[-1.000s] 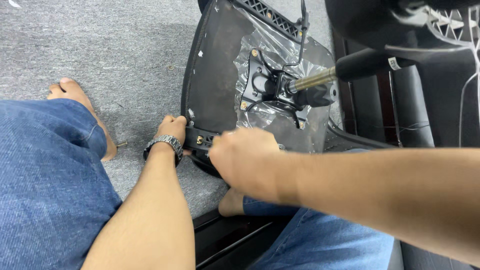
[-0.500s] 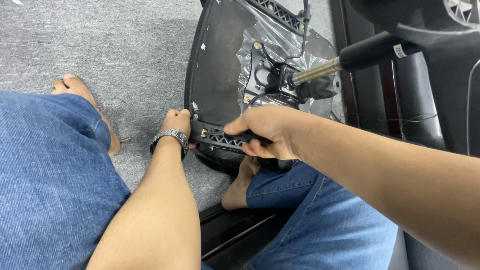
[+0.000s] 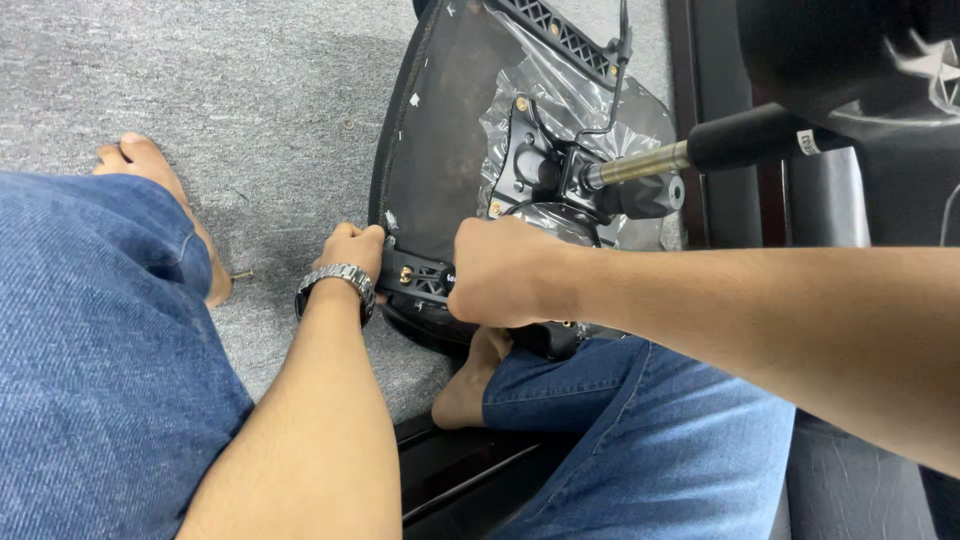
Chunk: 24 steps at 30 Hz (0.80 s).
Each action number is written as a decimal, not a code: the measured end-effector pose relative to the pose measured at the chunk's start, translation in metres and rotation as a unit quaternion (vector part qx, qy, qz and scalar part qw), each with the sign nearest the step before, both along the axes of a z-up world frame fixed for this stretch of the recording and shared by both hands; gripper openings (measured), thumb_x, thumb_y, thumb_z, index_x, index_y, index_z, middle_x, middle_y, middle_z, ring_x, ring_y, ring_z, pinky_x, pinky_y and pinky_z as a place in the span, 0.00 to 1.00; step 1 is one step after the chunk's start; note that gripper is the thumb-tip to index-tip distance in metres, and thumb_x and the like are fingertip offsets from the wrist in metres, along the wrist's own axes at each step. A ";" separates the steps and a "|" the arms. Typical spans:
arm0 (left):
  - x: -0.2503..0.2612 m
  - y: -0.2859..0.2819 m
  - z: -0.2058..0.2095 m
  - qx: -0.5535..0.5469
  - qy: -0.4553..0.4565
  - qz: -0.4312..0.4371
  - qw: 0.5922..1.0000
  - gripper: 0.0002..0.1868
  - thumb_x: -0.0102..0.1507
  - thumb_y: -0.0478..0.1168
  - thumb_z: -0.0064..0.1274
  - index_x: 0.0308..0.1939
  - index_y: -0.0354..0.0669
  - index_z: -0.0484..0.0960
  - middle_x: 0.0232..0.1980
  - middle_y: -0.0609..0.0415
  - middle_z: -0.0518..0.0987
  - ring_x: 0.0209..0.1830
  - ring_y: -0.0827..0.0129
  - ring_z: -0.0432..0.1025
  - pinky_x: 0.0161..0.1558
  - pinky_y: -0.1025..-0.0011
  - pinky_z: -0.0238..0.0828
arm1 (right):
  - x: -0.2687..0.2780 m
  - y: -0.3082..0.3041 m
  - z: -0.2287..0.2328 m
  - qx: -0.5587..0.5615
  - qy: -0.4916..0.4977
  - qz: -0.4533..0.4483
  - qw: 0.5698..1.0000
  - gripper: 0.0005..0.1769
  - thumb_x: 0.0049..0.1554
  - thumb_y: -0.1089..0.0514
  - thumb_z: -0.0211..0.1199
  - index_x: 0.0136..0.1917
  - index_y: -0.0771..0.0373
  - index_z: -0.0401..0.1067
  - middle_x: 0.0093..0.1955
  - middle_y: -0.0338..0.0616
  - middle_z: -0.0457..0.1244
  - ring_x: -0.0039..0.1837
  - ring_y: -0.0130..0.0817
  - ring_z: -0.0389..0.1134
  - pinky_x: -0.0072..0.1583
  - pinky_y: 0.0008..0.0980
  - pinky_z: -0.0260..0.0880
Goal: The person sits on the floor and uses a screwdriver to tighten screws on the underside of an office chair base. They systematically work around the base, securing the plastic footrest to the metal frame.
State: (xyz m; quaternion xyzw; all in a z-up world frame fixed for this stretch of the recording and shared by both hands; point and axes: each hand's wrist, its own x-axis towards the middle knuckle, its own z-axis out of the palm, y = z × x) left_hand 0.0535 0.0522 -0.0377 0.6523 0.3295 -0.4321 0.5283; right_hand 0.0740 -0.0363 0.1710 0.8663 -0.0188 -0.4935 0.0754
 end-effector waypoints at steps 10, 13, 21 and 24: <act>0.001 0.000 0.004 0.000 0.007 -0.017 1.000 0.21 0.61 0.49 0.45 0.56 0.49 0.77 0.57 0.41 0.80 0.49 0.49 0.81 0.38 0.61 0.84 | -0.006 -0.014 0.001 -0.007 0.039 -0.084 0.996 0.13 0.50 0.56 0.65 0.45 0.67 0.81 0.43 0.57 0.72 0.42 0.47 0.71 0.45 0.43 0.71; 0.002 -0.003 0.006 -0.005 0.003 -0.007 1.000 0.21 0.61 0.49 0.45 0.56 0.49 0.77 0.57 0.41 0.80 0.49 0.52 0.80 0.38 0.61 0.86 | 0.008 -0.026 -0.001 0.006 0.043 -0.368 0.929 0.09 0.51 0.58 0.69 0.43 0.66 0.79 0.39 0.46 0.69 0.35 0.32 0.68 0.37 0.31 0.72; 0.005 -0.002 0.008 -0.001 0.016 -0.022 1.000 0.22 0.62 0.51 0.45 0.58 0.51 0.75 0.59 0.41 0.79 0.48 0.46 0.80 0.44 0.57 0.81 | -0.003 -0.027 -0.014 -0.030 0.126 -0.329 0.935 0.07 0.51 0.65 0.66 0.38 0.74 0.73 0.34 0.49 0.64 0.26 0.33 0.60 0.27 0.31 0.57; 0.002 -0.004 0.004 0.002 0.008 -0.026 1.000 0.22 0.63 0.51 0.44 0.58 0.51 0.77 0.60 0.38 0.79 0.50 0.47 0.80 0.46 0.56 0.82 | -0.012 -0.026 -0.016 -0.067 0.126 -0.214 0.966 0.10 0.53 0.64 0.64 0.40 0.78 0.73 0.38 0.56 0.68 0.29 0.39 0.65 0.28 0.35 0.63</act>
